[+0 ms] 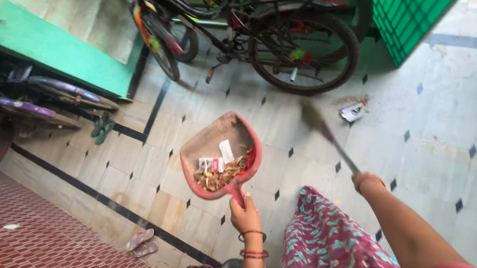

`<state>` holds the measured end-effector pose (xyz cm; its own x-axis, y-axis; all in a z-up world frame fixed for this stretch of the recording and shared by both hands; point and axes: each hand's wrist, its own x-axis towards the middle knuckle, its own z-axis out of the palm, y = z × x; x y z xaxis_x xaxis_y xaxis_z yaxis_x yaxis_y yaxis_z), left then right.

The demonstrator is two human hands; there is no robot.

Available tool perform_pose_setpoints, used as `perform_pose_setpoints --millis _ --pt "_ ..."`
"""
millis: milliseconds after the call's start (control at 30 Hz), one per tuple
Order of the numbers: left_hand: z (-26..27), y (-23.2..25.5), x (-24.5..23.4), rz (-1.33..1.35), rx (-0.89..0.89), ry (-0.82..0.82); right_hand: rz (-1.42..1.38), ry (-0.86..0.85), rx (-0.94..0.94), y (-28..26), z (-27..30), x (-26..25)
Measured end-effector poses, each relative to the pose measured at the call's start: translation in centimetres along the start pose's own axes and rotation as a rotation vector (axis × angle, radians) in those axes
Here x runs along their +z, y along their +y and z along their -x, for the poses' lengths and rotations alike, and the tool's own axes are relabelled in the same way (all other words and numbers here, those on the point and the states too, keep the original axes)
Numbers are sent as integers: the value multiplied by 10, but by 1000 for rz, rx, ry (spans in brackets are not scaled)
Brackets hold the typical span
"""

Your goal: Sweep the stairs and the floor area at the bottom using a broom and dustpan.

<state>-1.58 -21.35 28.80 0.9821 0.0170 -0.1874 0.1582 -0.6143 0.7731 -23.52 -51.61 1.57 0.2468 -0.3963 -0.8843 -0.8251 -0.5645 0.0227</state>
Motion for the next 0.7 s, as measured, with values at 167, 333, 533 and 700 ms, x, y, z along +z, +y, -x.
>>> perform_pose_setpoints --millis 167,333,533,700 --pt "10 2 8 29 58 -36 -300 -87 -51 -37 -40 15" --pt "15 7 11 49 -19 -11 -542 125 -128 -62 52 -21" --pt "21 17 1 30 3 -5 -656 -66 63 18 -16 -6" --pt "32 6 10 -54 -16 -43 -936 6 159 64 23 -5"
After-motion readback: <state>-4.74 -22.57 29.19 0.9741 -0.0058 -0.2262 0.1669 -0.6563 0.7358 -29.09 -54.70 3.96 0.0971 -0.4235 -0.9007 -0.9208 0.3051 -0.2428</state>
